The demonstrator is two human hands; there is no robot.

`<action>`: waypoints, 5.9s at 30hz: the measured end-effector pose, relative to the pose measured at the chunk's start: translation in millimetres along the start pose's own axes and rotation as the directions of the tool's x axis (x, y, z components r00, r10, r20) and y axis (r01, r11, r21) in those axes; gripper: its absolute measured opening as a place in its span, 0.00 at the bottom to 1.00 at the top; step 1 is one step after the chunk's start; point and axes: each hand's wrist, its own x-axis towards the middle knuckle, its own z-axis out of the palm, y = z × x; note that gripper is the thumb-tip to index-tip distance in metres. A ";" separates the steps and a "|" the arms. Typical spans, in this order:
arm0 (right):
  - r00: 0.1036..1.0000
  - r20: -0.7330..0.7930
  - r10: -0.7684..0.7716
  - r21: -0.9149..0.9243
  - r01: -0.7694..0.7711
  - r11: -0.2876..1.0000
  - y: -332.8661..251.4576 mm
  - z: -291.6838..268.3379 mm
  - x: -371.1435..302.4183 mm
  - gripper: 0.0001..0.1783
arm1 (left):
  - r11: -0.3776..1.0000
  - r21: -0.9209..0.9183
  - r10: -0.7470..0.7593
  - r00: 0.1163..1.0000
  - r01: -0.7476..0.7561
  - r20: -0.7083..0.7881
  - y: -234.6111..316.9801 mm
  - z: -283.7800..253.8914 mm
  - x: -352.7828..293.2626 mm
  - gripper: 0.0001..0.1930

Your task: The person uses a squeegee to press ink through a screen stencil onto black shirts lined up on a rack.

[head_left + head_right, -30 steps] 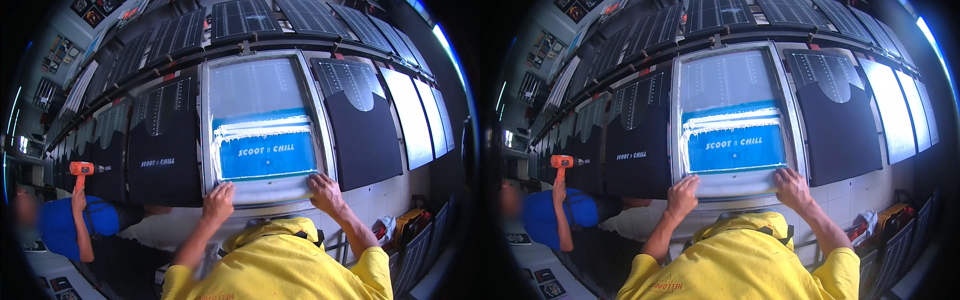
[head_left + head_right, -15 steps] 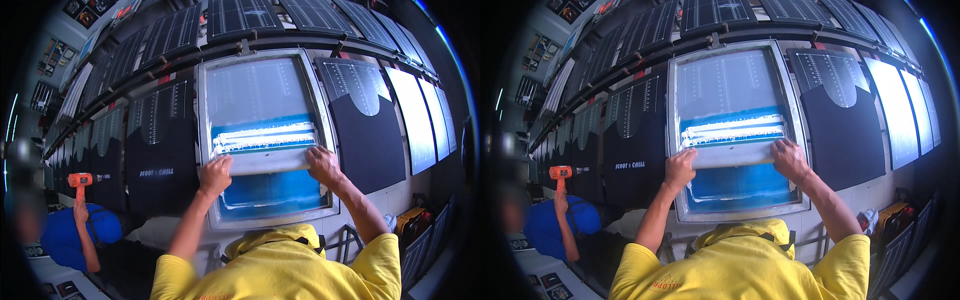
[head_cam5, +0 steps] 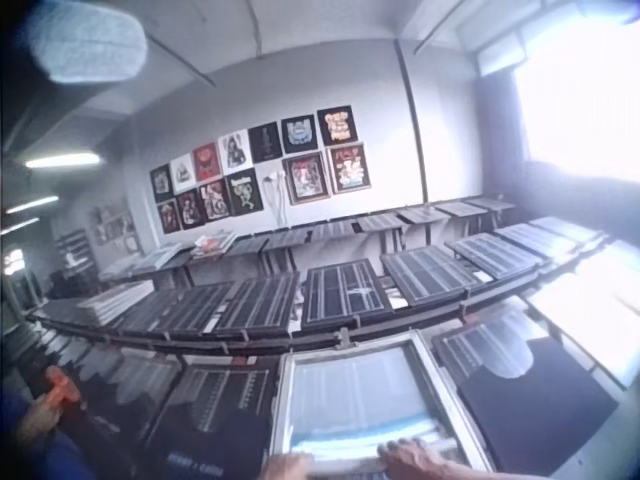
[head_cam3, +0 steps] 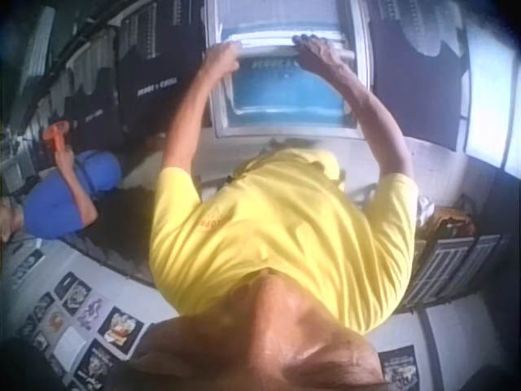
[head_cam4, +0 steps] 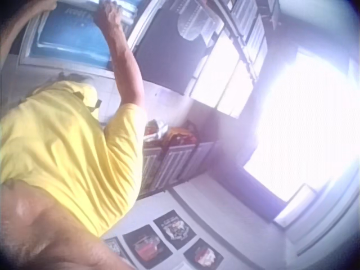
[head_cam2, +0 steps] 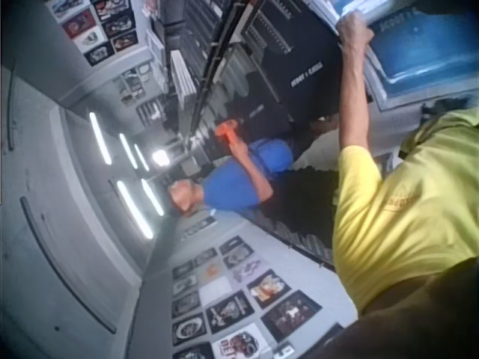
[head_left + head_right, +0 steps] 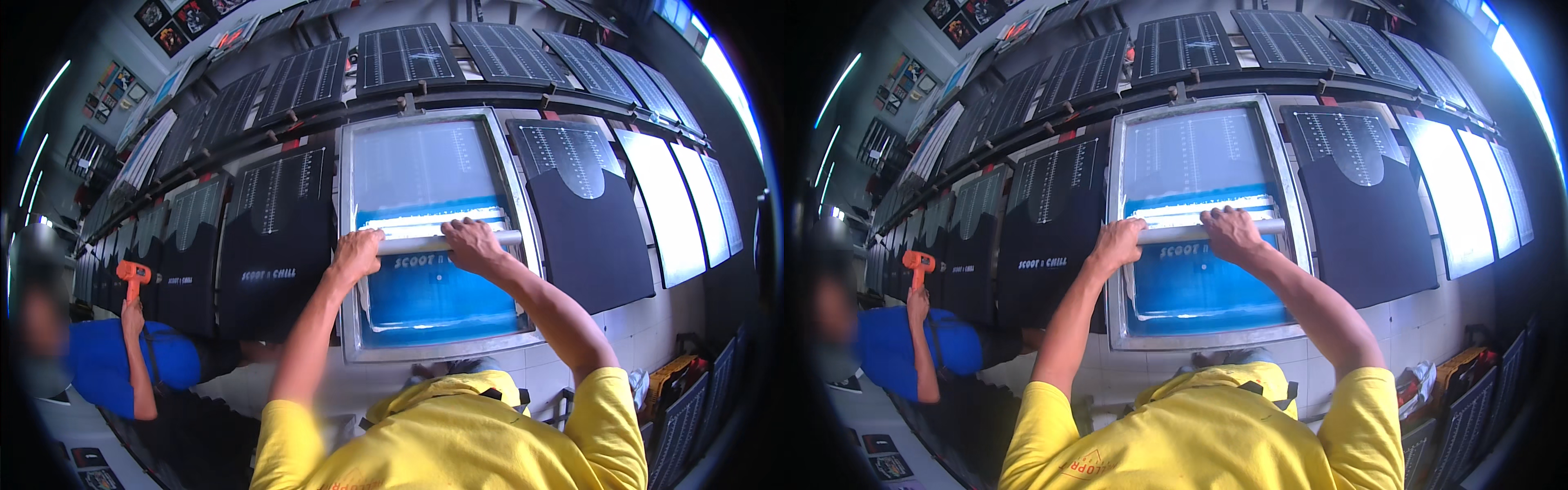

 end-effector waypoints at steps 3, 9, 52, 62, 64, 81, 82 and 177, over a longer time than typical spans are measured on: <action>0.993 -0.119 -0.018 0.052 0.024 0.998 -6.2 8.5 -4.5 0.12 | 0.990 0.064 0.143 0.917 -0.128 -0.372 20.9 -1.2 -26.1 0.28; 0.943 -0.316 -0.104 -0.023 0.102 0.994 -14.5 22.4 -58.0 0.11 | 0.712 -0.639 0.023 0.919 -0.292 -0.394 110.7 50.5 -153.3 0.09; 0.996 -0.088 -0.012 0.045 0.016 0.999 -1.8 -3.2 -5.7 0.10 | 0.349 -0.933 0.071 0.991 0.083 0.115 142.4 236.7 -184.2 0.25; 0.978 -0.181 -0.102 -0.034 0.098 0.995 -66.7 45.3 -147.4 0.18 | 0.213 -0.950 0.104 0.962 0.227 0.253 139.7 216.0 -179.8 0.29; 0.991 -0.113 -0.070 -0.007 0.070 0.998 -73.2 60.4 -164.1 0.22 | 0.177 -0.961 0.113 0.965 0.213 0.235 139.1 219.8 -177.3 0.27; 0.995 -0.092 0.041 0.281 -0.014 0.959 -75.1 55.7 -195.2 0.37 | 0.614 -0.789 0.262 0.950 -0.031 0.167 111.2 222.3 -196.8 0.16; 0.988 -0.137 0.065 0.345 -0.014 0.939 -66.9 52.9 -195.9 0.36 | 0.579 -0.808 0.261 0.914 0.110 0.312 110.5 182.0 -203.6 0.17; 0.986 -0.169 -0.006 0.066 0.018 0.998 7.8 34.6 -192.6 0.20 | 0.988 -0.122 0.038 0.927 -0.090 -0.374 45.4 84.6 -145.7 0.21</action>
